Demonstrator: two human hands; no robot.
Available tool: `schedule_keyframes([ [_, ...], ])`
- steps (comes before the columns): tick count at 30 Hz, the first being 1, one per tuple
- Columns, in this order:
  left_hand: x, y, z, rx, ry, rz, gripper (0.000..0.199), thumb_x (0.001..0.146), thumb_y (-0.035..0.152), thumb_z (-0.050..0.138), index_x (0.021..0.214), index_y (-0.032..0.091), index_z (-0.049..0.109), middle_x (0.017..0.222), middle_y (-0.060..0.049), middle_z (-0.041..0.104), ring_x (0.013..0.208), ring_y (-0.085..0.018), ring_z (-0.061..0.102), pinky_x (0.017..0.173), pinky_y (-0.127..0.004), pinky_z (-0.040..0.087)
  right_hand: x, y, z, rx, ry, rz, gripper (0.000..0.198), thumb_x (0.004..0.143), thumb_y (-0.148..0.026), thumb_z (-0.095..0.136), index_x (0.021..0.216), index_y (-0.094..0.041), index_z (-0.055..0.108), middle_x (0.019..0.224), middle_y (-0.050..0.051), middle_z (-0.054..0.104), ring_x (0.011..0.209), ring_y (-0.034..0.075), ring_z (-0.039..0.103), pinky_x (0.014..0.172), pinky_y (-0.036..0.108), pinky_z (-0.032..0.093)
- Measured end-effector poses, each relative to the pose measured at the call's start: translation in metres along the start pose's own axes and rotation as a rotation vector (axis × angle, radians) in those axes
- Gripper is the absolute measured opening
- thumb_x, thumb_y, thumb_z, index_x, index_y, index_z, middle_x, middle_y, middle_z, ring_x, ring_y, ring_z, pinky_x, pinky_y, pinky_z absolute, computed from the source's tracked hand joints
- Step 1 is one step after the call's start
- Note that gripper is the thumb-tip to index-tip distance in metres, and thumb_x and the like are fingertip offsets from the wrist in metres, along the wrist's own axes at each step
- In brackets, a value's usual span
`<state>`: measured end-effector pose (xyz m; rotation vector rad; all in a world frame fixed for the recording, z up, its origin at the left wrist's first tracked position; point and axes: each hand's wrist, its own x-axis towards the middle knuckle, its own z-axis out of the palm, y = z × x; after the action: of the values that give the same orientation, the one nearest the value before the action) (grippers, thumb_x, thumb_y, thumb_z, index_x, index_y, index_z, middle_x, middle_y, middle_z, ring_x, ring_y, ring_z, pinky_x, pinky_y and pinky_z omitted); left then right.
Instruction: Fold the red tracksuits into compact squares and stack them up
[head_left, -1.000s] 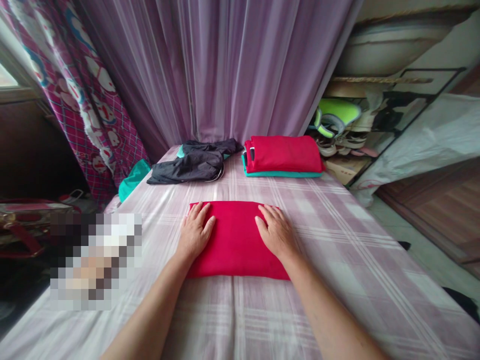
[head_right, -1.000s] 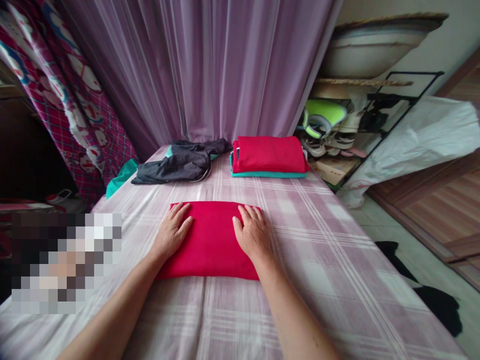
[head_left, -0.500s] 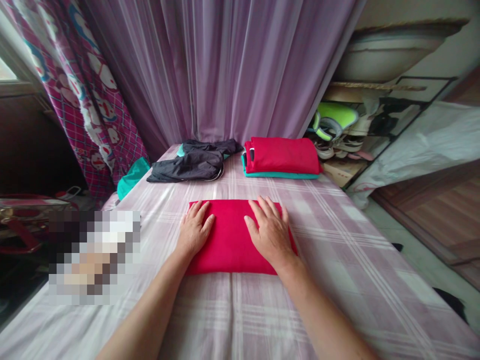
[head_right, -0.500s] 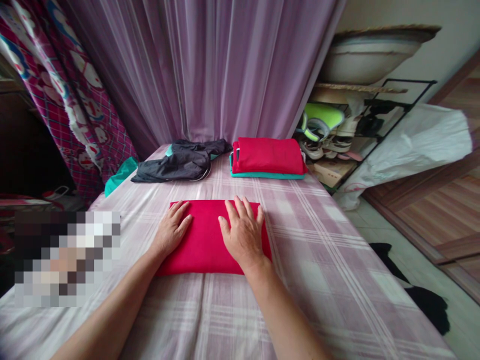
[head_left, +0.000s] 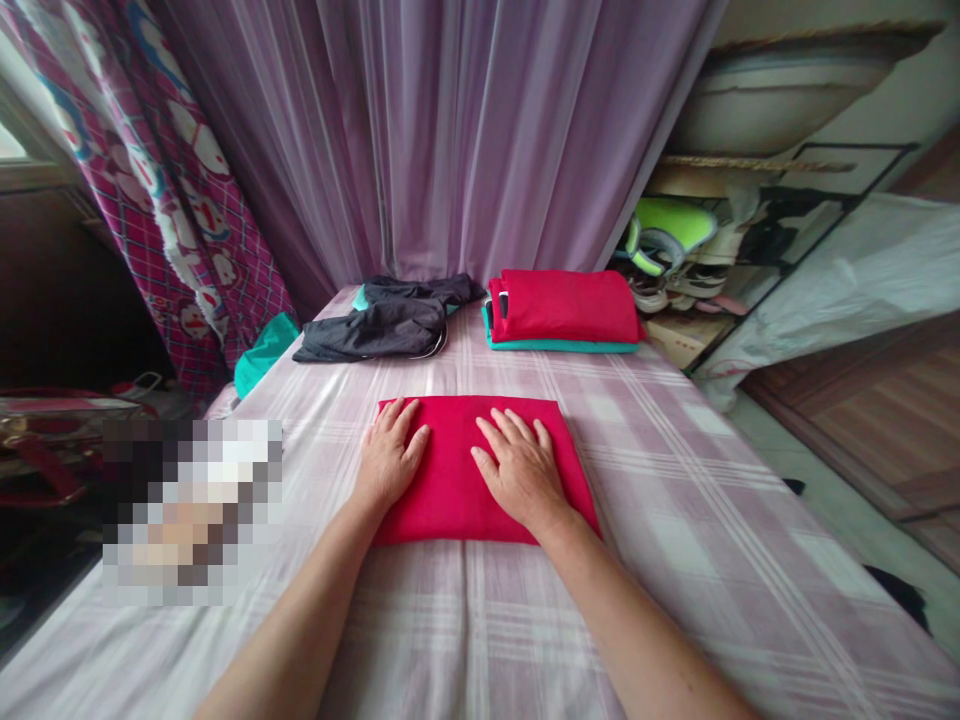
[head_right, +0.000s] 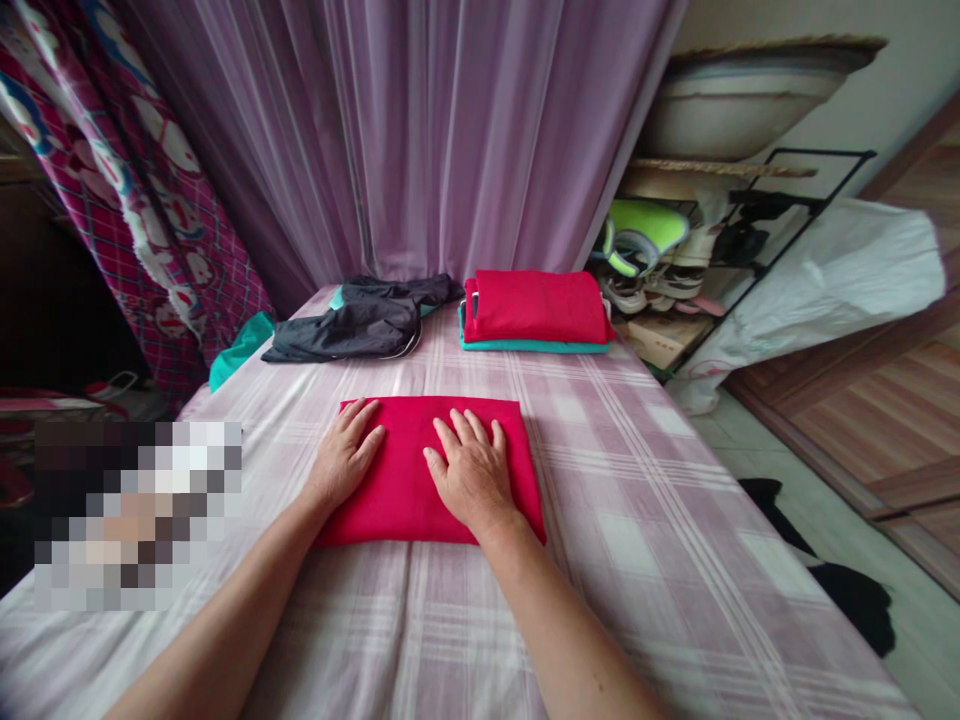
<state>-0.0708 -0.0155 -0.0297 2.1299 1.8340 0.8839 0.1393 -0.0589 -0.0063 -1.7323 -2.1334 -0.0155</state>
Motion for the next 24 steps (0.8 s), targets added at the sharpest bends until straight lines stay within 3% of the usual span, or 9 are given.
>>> schedule_keyframes([
  [24, -0.0001, -0.0037, 0.0026, -0.016, 0.036, 0.047, 0.049, 0.098, 0.047, 0.044, 0.139, 0.023, 0.054, 0.15, -0.011, 0.05, 0.14, -0.026, 0.044, 0.117, -0.05, 0.035, 0.0003, 0.0014, 0.0031, -0.016, 0.021, -0.017, 0.045, 0.1, -0.039, 0.044, 0.14, -0.024, 0.056, 0.149, 0.011, 0.052, 0.14, 0.028, 0.042, 0.116, 0.056, 0.023],
])
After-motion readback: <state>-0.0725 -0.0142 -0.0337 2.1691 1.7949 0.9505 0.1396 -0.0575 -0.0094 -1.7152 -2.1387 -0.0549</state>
